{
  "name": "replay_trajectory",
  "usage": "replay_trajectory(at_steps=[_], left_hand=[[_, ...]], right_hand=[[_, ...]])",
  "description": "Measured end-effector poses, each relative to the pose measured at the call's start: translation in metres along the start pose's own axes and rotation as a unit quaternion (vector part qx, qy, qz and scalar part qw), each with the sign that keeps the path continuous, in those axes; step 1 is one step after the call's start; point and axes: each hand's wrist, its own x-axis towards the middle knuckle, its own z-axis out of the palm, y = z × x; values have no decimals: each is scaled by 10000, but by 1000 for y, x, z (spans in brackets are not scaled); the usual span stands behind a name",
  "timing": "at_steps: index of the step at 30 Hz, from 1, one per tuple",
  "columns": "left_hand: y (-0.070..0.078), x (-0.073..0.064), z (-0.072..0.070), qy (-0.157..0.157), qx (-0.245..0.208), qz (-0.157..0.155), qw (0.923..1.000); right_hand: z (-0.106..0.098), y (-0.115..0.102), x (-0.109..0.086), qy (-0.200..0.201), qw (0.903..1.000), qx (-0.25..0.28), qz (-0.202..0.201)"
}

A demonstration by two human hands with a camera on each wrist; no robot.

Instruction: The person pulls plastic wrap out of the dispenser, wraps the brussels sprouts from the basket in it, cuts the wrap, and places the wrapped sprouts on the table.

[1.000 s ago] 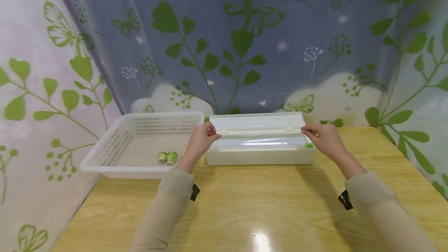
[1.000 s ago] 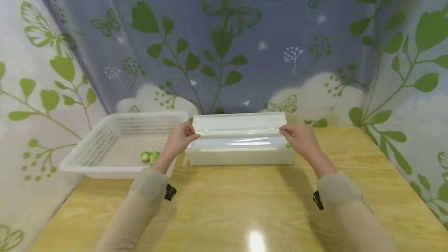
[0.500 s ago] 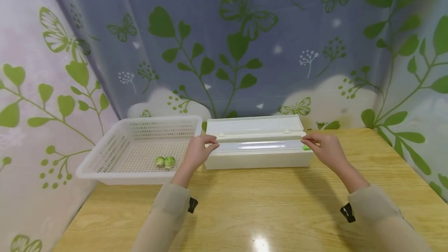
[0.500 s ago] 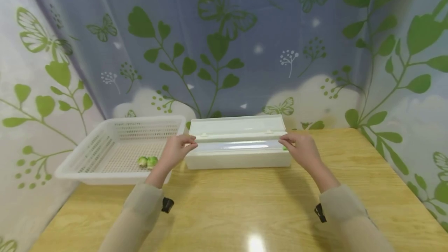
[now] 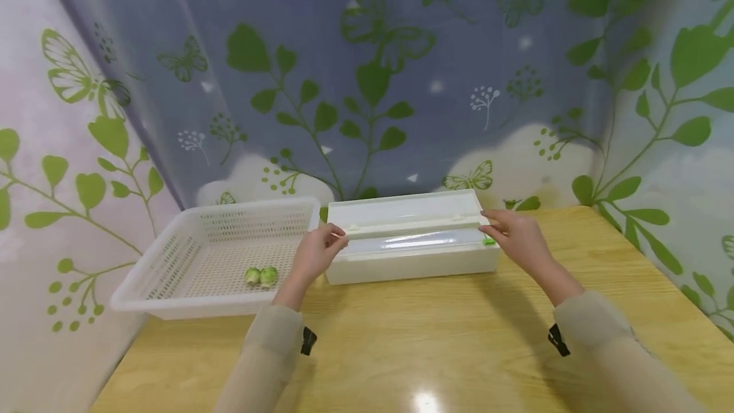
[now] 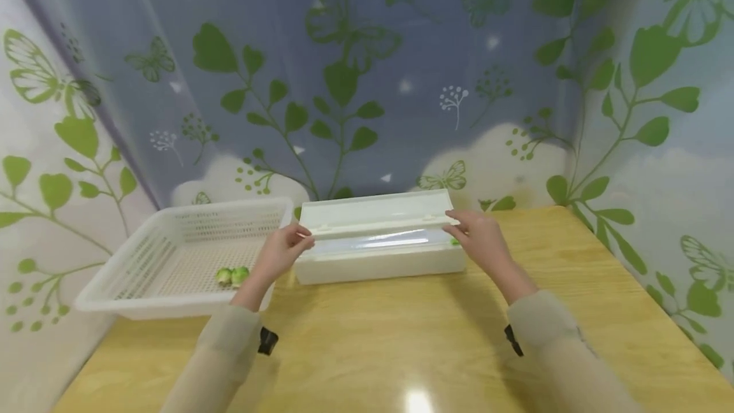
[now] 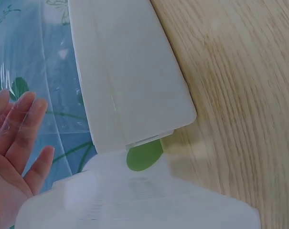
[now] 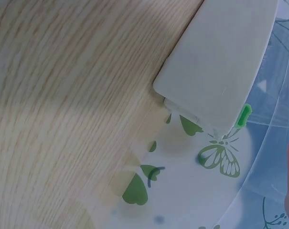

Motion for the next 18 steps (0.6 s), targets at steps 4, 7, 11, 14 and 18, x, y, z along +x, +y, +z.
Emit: replay_trajectory(at_steps=[4,7,11,14,18], left_hand=[[-1,2,-1,12,-119,-74,9999],[-2,6,-1,95,-271,-131,9995],[-2,8,-3,165,-590,-173,9980],[-2,7,-4,96,-682,-180,9975],[-4,7,-2,-12,-662,-149,9977]], right_hand=[[0,-1,2,-102,9998,-146,-14],[0,-1,5,-24,9994,-308,-175],[1,-2,11,-128,9994,-260,-169],[2,-2,13,-318,9994,-95,22],[2,-1,13,-553,9983,43,192]])
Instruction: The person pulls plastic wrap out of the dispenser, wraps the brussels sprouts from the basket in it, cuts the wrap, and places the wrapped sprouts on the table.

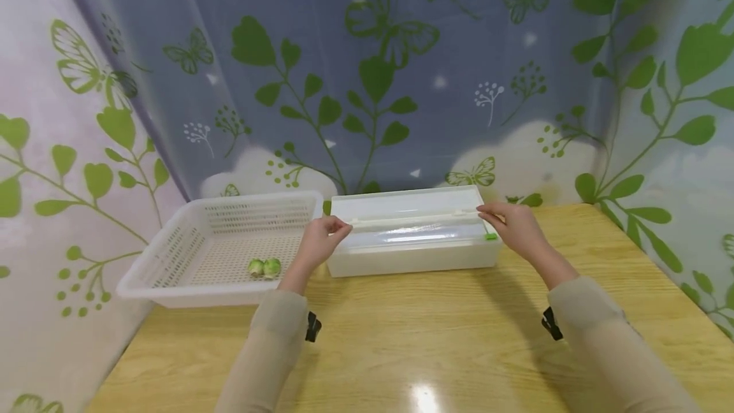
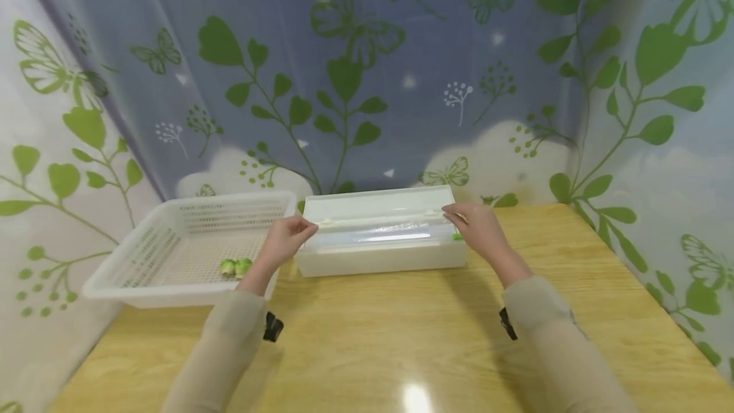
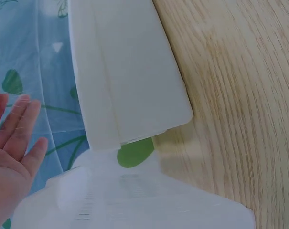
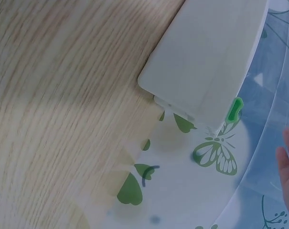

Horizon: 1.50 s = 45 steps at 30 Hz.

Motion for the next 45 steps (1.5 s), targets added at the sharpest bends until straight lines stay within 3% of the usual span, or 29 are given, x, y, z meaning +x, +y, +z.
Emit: replay_trajectory(at_steps=[6,13,21,27,35,40,45], left_hand=[[-4,5,-1,-157,-406,38,9990],[-2,13,-6,-266,-697,-41,9972],[2,27,-12,-266,-939,12,9952],[9,23,-18,-175,-1015,-40,9947],[26,18,-24,184,-1297,111,9913],[36,15,-26,401,-1233,-7,9916],[46,12,-24,642,-1130,62,9915]], right_hand=[[2,-1,3,-375,9991,110,170],[-2,-4,15,-619,9977,-171,209],[-14,-12,25,-557,9979,-125,308],[-22,-20,25,-533,9983,-126,208],[-33,-32,27,-107,9992,-311,-208],[-37,-38,26,293,9991,-148,-262],[-39,-43,24,617,9978,41,-241]])
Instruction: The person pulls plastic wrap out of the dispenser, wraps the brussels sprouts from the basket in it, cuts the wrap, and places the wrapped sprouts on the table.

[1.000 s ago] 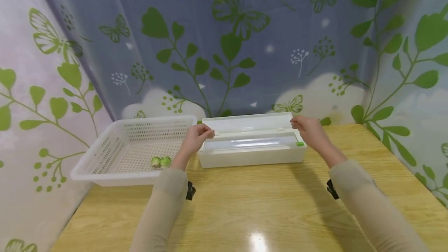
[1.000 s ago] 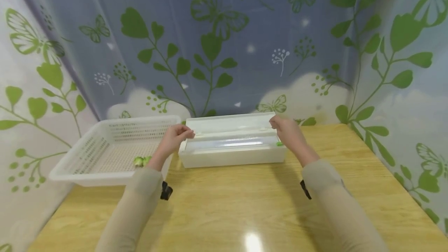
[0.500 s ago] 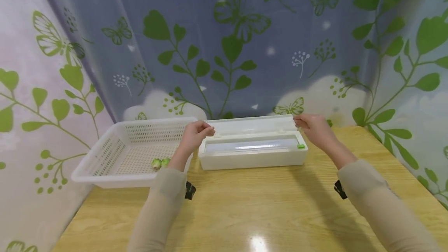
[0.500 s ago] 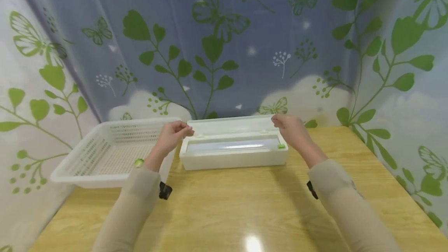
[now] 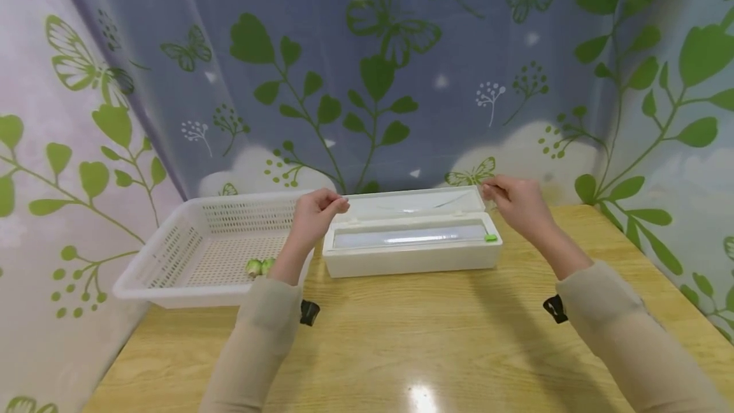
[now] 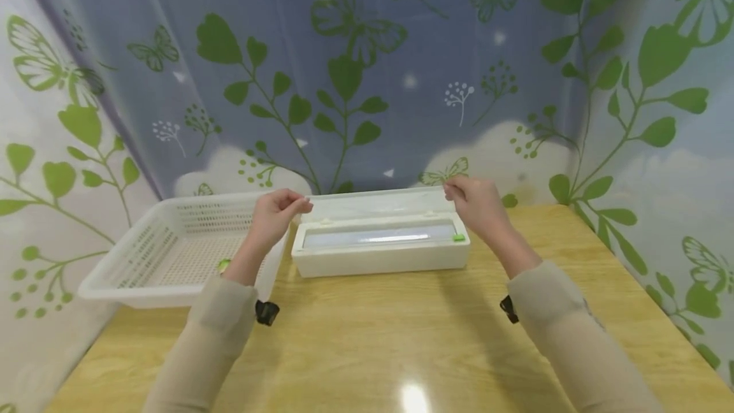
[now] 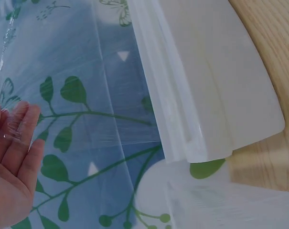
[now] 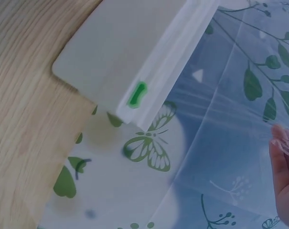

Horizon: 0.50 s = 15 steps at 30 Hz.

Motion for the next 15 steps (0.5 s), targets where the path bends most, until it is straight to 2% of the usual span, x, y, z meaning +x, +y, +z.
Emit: replay_trajectory(at_steps=[4,10,15], left_hand=[[7,-2,2,86,67,165,9998],[17,-4,0,228,45,628,9978],[26,-6,-1,291,45,774,9966]], right_hand=[[-2,-5,-2,208,9998,-26,4],[-5,-15,-1,420,9990,-7,-139],[-8,-25,-2,518,9984,63,-213]])
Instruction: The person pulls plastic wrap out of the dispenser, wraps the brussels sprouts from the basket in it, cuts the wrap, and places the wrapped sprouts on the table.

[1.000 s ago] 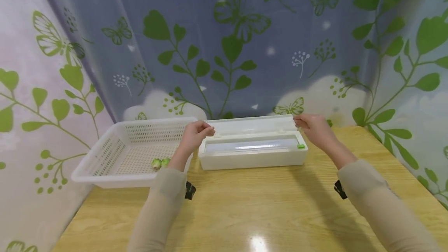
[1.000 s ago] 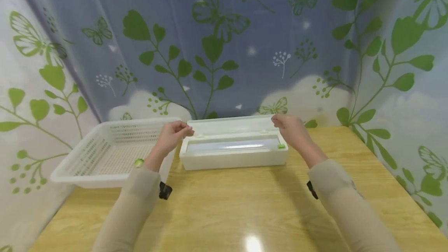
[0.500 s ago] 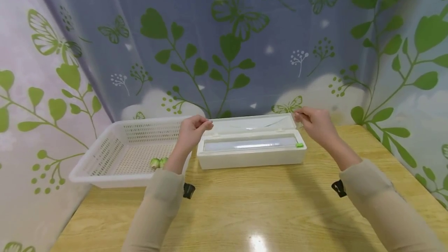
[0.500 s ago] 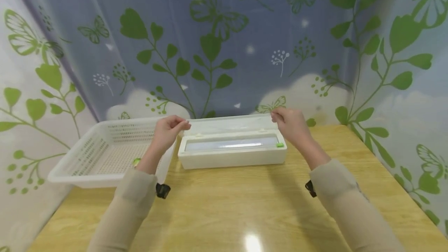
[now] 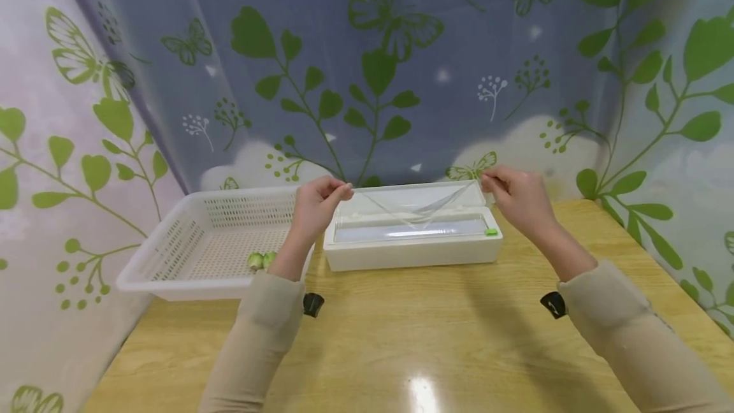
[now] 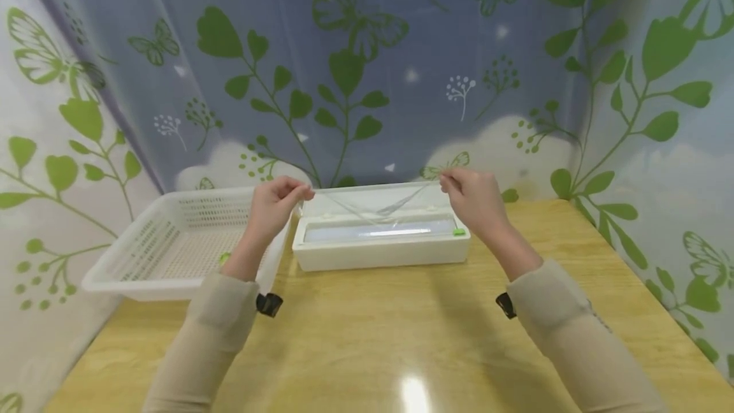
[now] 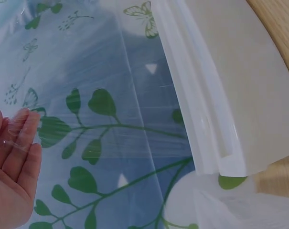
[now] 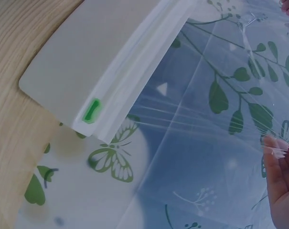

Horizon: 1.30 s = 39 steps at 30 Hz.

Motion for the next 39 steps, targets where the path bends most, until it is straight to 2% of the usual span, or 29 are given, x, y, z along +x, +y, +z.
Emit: replay_trajectory(at_steps=[8,16,21,25,29,31,34,36,39], left_hand=[[10,0,-1,166,-316,263,9990],[21,-4,-5,347,-279,267,9986],[27,-3,-10,507,-283,515,9970],[26,-3,-18,621,-303,807,9943],[25,-7,-26,485,-295,920,9941],[26,-11,-29,364,-126,922,9950],[28,-18,-32,236,437,1037,9934],[30,-22,-34,209,965,1342,9860],[31,-31,-37,238,1671,1842,9683]], right_hand=[[-5,-16,-2,299,9991,4,-305],[-14,-23,-1,680,9964,-170,-474],[-22,-24,0,835,9947,-283,-525],[-30,-23,-3,1005,9923,-304,-652],[-39,-20,-10,1183,9869,-500,-977],[-41,-19,-14,1181,9838,-643,-1188],[-42,-19,-20,1151,9777,-919,-1499],[-42,-18,-23,1174,9726,-1108,-1671],[-40,-19,-28,1358,9644,-1396,-1790]])
